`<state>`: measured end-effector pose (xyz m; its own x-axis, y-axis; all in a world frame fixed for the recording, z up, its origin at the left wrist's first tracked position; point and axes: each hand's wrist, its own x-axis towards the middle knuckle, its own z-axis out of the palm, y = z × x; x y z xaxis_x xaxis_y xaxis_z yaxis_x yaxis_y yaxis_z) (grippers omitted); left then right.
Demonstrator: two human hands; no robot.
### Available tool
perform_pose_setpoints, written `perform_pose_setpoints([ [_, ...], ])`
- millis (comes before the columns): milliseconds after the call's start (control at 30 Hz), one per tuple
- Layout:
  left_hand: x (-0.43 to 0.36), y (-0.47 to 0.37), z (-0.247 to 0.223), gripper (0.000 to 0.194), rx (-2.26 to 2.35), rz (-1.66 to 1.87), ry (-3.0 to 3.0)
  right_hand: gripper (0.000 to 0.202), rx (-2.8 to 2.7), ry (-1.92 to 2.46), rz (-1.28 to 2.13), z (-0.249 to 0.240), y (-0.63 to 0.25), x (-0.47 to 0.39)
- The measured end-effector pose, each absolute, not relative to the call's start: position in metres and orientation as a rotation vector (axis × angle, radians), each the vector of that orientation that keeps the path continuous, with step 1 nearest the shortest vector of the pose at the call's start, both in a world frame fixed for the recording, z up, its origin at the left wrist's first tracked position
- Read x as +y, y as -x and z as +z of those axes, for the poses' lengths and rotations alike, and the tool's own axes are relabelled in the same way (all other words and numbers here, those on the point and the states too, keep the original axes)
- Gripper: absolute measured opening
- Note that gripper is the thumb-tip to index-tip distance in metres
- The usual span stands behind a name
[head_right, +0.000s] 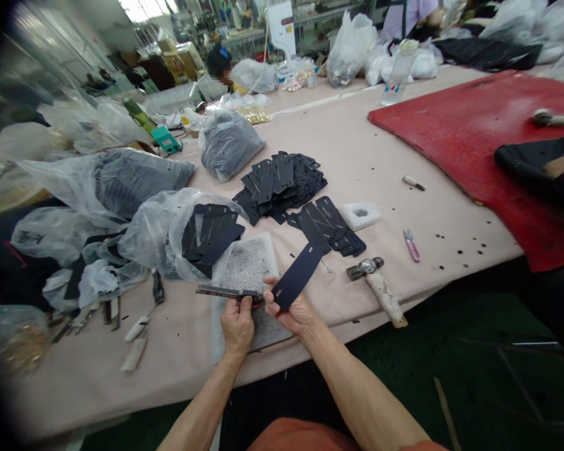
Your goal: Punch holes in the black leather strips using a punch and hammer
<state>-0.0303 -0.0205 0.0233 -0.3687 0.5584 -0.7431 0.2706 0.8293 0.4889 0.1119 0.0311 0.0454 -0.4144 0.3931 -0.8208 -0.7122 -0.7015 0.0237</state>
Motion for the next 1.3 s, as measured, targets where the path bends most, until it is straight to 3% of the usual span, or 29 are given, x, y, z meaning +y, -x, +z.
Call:
perform_pose_setpoints([
  [200,-0.022,0.033,0.019,0.044,1.97,0.319,-0.595,0.034,0.5,1.372,2.084,0.048,-0.117,0.036],
  [367,-0.027,0.036,0.016,0.049,1.954,0.343,-0.543,0.049,0.102,2.124,1.825,0.046,-0.134,0.031],
  [467,-0.029,0.038,0.014,0.052,1.973,0.341,-0.561,0.048,-0.145,2.419,1.68,0.042,-0.147,0.026],
  [733,-0.027,0.039,0.015,0.049,1.925,0.491,-0.503,0.038,-0.47,2.399,1.688,0.034,-0.149,0.051],
  [933,-0.036,0.037,0.008,0.049,1.894,0.478,-0.496,0.037,-0.701,2.315,1.456,0.012,-0.115,0.156],
  [1100,-0.032,0.037,0.012,0.045,1.928,0.505,-0.586,0.034,-0.82,2.338,1.475,-0.028,-0.106,0.244],
  [1300,-0.03,0.037,0.013,0.041,1.924,0.481,-0.621,0.03,-1.427,2.71,1.264,-0.03,-0.166,0.221],
])
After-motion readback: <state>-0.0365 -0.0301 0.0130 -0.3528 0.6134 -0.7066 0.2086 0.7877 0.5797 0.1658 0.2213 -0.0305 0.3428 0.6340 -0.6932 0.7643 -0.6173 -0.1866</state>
